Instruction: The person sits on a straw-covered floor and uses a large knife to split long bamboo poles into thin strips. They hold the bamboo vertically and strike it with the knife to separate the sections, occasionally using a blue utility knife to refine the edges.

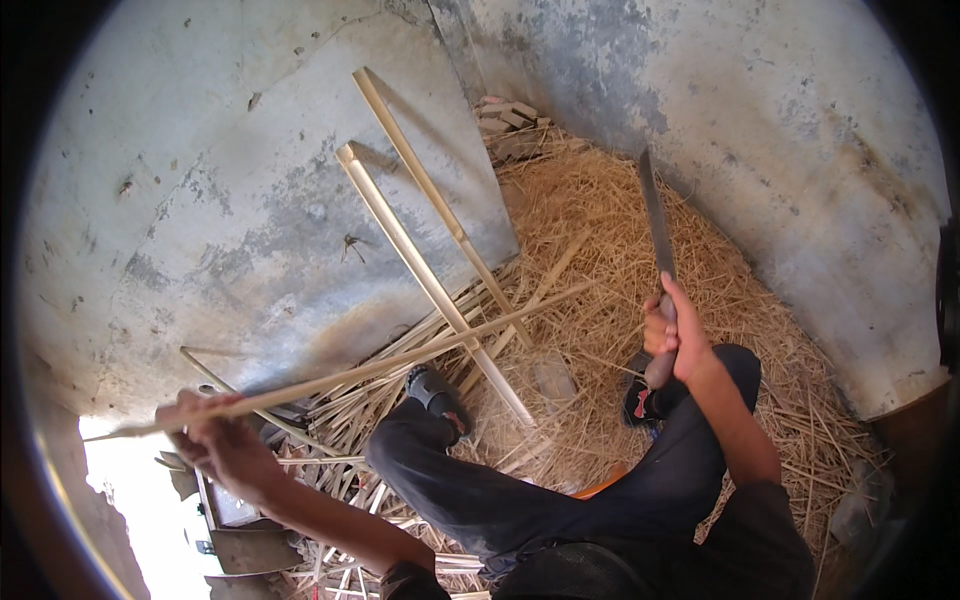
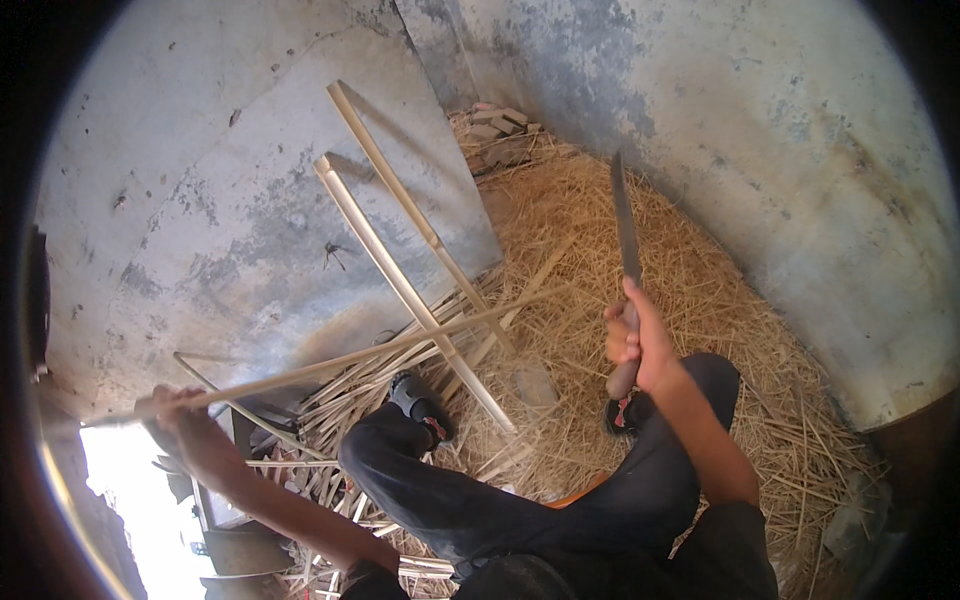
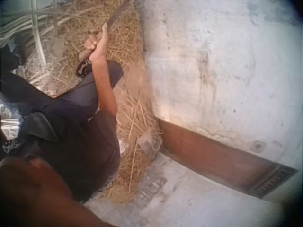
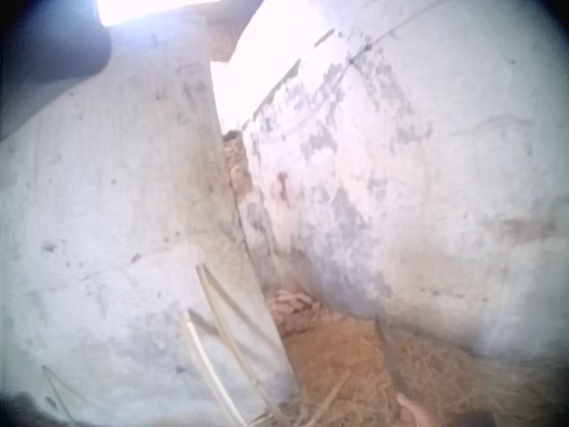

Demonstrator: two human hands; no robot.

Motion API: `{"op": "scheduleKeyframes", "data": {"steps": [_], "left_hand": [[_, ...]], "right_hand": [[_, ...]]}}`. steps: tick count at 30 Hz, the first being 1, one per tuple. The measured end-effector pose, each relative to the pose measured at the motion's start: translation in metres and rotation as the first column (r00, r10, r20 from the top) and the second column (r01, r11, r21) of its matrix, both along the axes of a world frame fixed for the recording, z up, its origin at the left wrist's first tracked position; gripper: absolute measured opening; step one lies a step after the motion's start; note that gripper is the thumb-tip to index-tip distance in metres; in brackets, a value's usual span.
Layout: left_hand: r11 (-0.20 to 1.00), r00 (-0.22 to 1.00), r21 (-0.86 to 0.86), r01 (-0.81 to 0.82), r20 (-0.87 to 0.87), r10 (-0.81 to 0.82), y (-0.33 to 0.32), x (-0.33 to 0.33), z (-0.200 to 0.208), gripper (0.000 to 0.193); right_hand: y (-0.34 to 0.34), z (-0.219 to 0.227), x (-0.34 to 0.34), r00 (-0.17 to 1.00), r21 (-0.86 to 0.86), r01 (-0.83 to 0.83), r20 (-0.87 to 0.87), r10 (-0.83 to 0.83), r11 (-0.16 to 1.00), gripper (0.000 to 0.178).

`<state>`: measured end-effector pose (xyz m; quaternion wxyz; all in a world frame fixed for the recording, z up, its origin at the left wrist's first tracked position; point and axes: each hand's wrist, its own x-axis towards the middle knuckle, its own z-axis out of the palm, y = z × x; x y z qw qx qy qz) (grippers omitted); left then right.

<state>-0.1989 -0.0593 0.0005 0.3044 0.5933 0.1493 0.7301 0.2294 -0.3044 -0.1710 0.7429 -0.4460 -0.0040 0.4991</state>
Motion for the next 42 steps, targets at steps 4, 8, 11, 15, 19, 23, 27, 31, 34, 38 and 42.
{"op": "scheduleKeyframes", "data": {"steps": [4,8,11,15,19,23,27,31,34,38,42], "left_hand": [[0.97,0.924,-0.122,0.21,-0.298,-0.238,-0.004,0.083,-0.011,0.018],[0.869,0.772,-0.374,0.322,-0.428,-0.47,-0.007,0.162,-0.048,0.018],[0.796,0.672,-0.49,0.356,-0.458,-0.582,-0.003,0.192,-0.078,0.023],[0.796,0.53,-0.515,0.318,-0.6,-0.6,0.005,0.216,-0.105,0.024],[0.775,0.557,-0.491,0.397,-0.543,-0.629,0.018,0.228,-0.125,0.03],[0.764,0.522,-0.485,0.426,-0.558,-0.645,0.017,0.238,-0.104,0.029],[0.719,0.501,-0.448,0.532,-0.518,-0.693,0.016,0.248,-0.055,0.028],[0.664,0.54,-0.288,0.69,-0.407,-0.737,0.016,0.271,-0.03,0.019],[0.554,0.49,-0.302,0.776,-0.265,-0.831,0.017,0.283,-0.021,0.02],[0.509,0.512,-0.347,0.788,-0.091,-0.854,0.008,0.291,-0.007,0.025],[0.531,0.542,-0.352,0.771,-0.077,-0.837,0.016,0.289,-0.016,0.025]], "right_hand": [[-0.013,-0.03,-0.054,0.994,0.112,-0.089,-0.059,0.096,0.99,0.059],[-0.012,-0.062,-0.101,0.977,0.137,-0.172,-0.101,0.187,0.976,0.061],[-0.005,-0.069,-0.128,0.981,0.095,-0.176,-0.063,0.183,0.98,0.061],[-0.006,-0.078,-0.144,0.981,0.087,-0.191,-0.022,0.194,0.978,0.06],[-0.004,-0.093,-0.154,0.967,0.112,-0.242,-0.048,0.249,0.964,0.058],[0.001,-0.098,-0.162,0.964,0.123,-0.246,-0.076,0.256,0.961,0.056],[0.011,-0.087,-0.165,0.963,0.126,-0.237,-0.099,0.25,0.963,0.053],[0.026,-0.078,-0.164,0.96,0.136,-0.252,-0.087,0.265,0.958,0.056],[0.035,-0.079,-0.166,0.958,0.119,-0.262,-0.091,0.273,0.958,0.058],[0.039,-0.085,-0.169,0.953,0.106,-0.261,-0.131,0.274,0.96,0.06],[0.037,-0.08,-0.165,0.95,0.133,-0.259,-0.144,0.277,0.957,0.061]]}}
